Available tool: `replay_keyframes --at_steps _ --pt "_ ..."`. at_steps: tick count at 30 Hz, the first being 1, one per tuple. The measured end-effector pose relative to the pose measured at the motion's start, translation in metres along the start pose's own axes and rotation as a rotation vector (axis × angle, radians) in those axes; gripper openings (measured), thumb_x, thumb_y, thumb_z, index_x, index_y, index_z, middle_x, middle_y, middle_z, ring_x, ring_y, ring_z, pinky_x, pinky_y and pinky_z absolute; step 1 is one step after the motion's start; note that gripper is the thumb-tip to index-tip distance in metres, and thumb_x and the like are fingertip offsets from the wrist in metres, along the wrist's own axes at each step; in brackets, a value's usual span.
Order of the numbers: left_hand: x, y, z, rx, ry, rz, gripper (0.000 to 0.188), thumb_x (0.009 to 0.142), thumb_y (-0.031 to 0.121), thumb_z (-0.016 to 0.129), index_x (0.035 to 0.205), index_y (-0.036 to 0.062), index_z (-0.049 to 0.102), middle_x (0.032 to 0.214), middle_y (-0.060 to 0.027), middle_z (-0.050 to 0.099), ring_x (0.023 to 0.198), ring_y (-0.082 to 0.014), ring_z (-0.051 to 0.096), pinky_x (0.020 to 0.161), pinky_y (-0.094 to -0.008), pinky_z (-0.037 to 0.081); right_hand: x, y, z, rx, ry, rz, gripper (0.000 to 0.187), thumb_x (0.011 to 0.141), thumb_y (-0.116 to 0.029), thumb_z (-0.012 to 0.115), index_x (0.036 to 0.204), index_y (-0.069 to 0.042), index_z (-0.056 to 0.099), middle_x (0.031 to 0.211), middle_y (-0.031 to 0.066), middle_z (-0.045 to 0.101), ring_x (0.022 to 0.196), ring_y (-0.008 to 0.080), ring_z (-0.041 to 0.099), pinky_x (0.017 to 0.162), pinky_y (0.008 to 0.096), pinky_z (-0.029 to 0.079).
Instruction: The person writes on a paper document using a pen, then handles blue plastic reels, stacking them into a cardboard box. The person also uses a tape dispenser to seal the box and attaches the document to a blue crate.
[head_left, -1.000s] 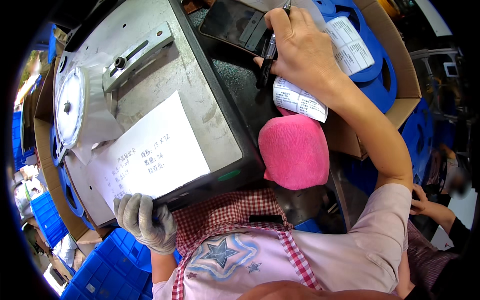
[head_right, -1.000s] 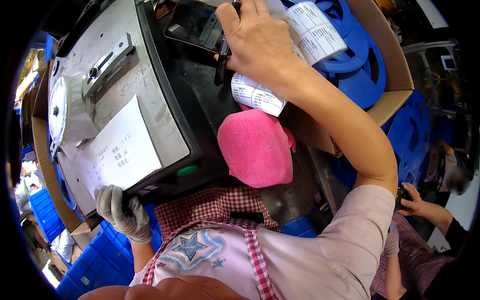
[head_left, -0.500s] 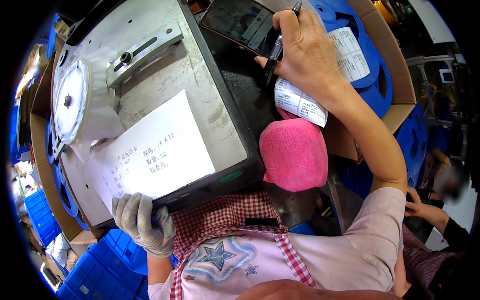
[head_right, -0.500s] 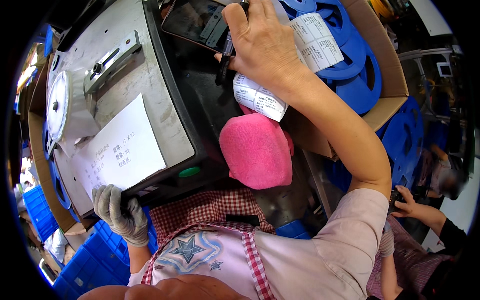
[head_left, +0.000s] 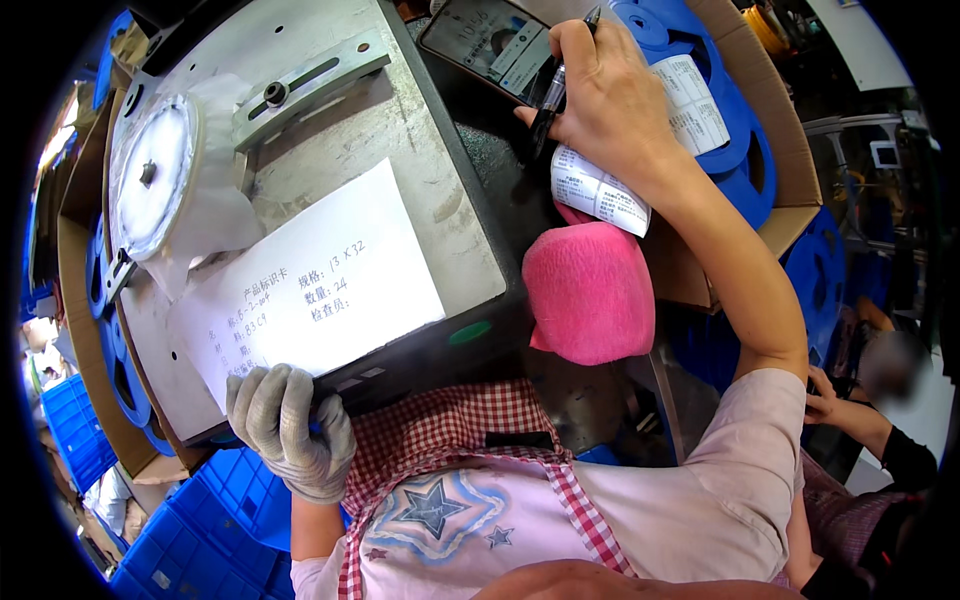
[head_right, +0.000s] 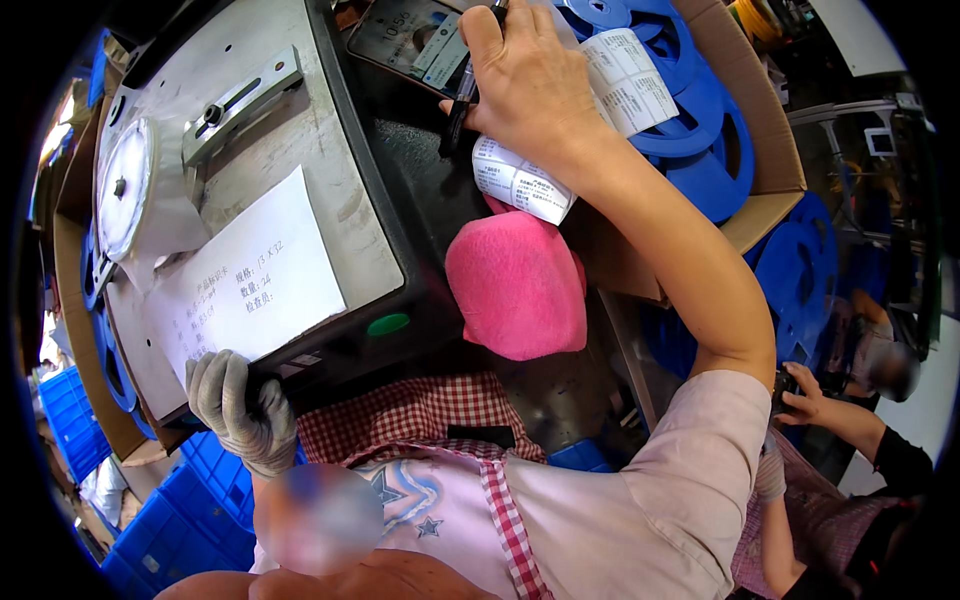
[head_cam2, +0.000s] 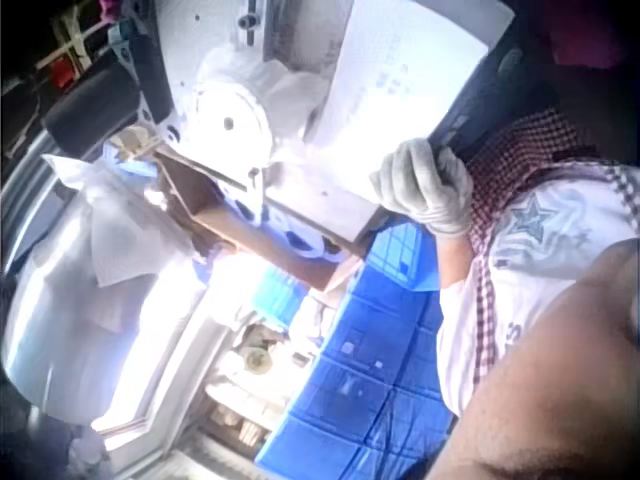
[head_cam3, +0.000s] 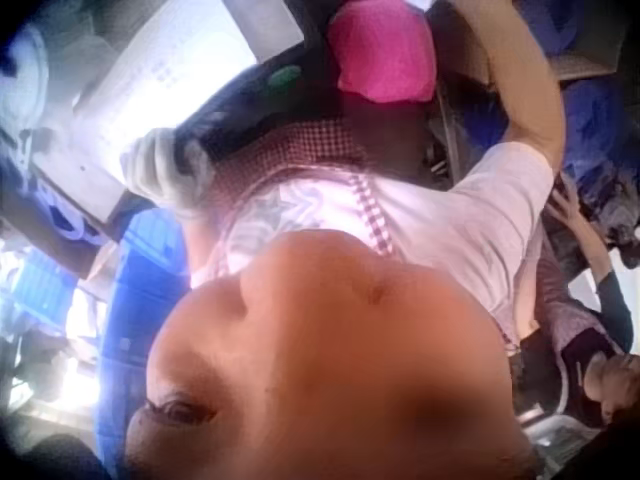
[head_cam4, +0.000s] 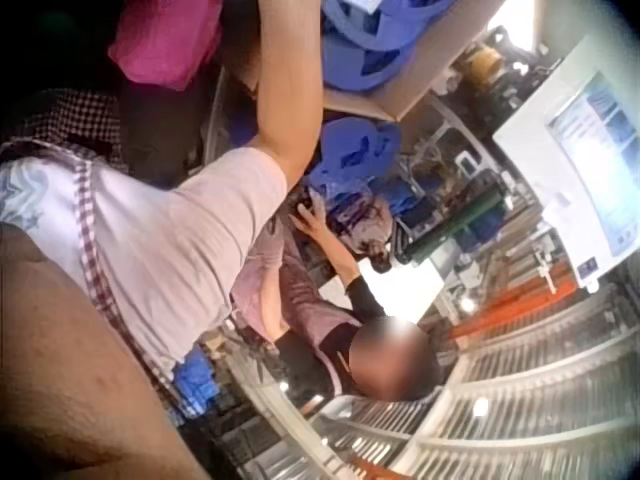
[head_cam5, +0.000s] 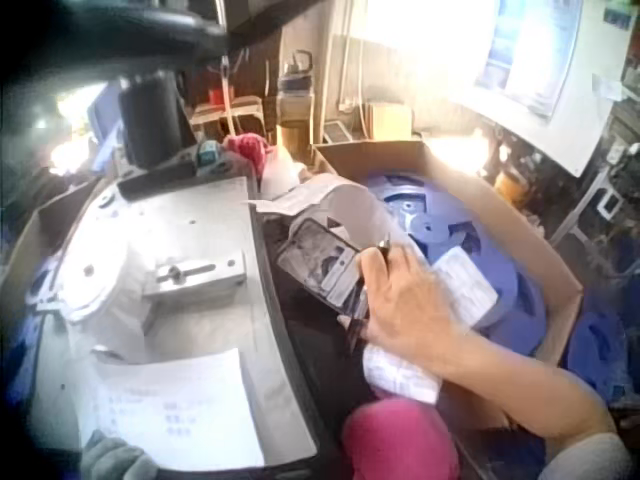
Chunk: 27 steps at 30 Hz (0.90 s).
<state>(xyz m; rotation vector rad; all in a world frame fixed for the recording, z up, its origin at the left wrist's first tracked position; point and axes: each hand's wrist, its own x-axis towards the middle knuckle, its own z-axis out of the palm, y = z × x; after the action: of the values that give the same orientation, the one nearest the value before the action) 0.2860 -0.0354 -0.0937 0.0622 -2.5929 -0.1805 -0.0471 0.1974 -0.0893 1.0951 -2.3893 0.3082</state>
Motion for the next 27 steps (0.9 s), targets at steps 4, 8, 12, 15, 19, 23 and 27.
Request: replay_keyframes --at_steps 4,8,12,15,19,23,27 --pt "0.004 0.004 0.001 -0.013 0.008 -0.007 0.039 0.089 0.015 0.070 0.126 0.0071 0.062 0.122 -0.0133 0.060 0.118 -0.0346 0.055 0.109 -0.0517 0.041 0.000 0.005 0.005 -0.035 -0.014 -0.012 0.062 0.068 -0.035 0.091 0.108 -0.009 0.051 0.101 0.0133 0.055 0.100 0.0330 0.059 0.075 0.0427 0.054" --pt "0.007 0.005 0.005 -0.017 0.032 0.003 0.038 0.088 0.015 0.070 0.125 0.0085 0.063 0.122 -0.0116 0.061 0.117 -0.0333 0.055 0.109 -0.0513 0.041 0.001 0.007 0.007 -0.049 -0.050 -0.007 0.064 0.068 -0.037 0.091 0.109 -0.008 0.051 0.101 0.0138 0.056 0.101 0.0337 0.059 0.080 0.0439 0.053" --pt "0.008 0.006 0.007 -0.008 0.047 0.013 0.037 0.085 0.014 0.070 0.122 0.0099 0.066 0.122 -0.0088 0.062 0.117 -0.0316 0.056 0.109 -0.0503 0.041 0.003 0.008 0.010 -0.062 -0.107 0.011 0.065 0.068 -0.039 0.090 0.109 -0.008 0.051 0.102 0.0148 0.056 0.102 0.0342 0.058 0.083 0.0448 0.051" --pt "0.008 0.007 0.007 -0.017 0.051 0.015 0.041 0.082 0.011 0.071 0.123 0.0105 0.066 0.124 -0.0077 0.062 0.120 -0.0307 0.056 0.111 -0.0504 0.041 0.002 0.008 0.009 -0.090 -0.097 0.010 0.065 0.068 -0.040 0.091 0.109 -0.007 0.051 0.102 0.0155 0.056 0.103 0.0346 0.058 0.082 0.0448 0.052" --pt "0.008 0.007 0.006 -0.009 0.048 0.007 0.044 0.080 0.009 0.071 0.123 0.0108 0.067 0.125 -0.0074 0.062 0.120 -0.0306 0.055 0.112 -0.0507 0.040 0.000 0.010 0.010 -0.102 -0.057 -0.019 0.065 0.069 -0.041 0.090 0.109 -0.007 0.051 0.103 0.0155 0.056 0.103 0.0346 0.058 0.079 0.0446 0.054" --pt "0.007 0.007 0.006 -0.013 0.046 0.009 0.043 0.081 0.010 0.071 0.123 0.0105 0.067 0.125 -0.0074 0.062 0.120 -0.0305 0.056 0.112 -0.0508 0.040 0.000 0.008 0.008 -0.109 -0.074 -0.009 0.065 0.069 -0.041 0.090 0.108 -0.007 0.051 0.102 0.0156 0.056 0.103 0.0346 0.058 0.078 0.0450 0.055" --pt "0.008 0.006 0.006 -0.016 0.037 0.007 0.041 0.083 0.011 0.071 0.123 0.0104 0.067 0.124 -0.0078 0.062 0.120 -0.0308 0.056 0.112 -0.0507 0.040 -0.001 0.009 0.008 -0.116 -0.076 -0.003 0.066 0.069 -0.042 0.090 0.109 -0.007 0.050 0.102 0.0159 0.056 0.103 0.0353 0.059 0.078 0.0452 0.055"
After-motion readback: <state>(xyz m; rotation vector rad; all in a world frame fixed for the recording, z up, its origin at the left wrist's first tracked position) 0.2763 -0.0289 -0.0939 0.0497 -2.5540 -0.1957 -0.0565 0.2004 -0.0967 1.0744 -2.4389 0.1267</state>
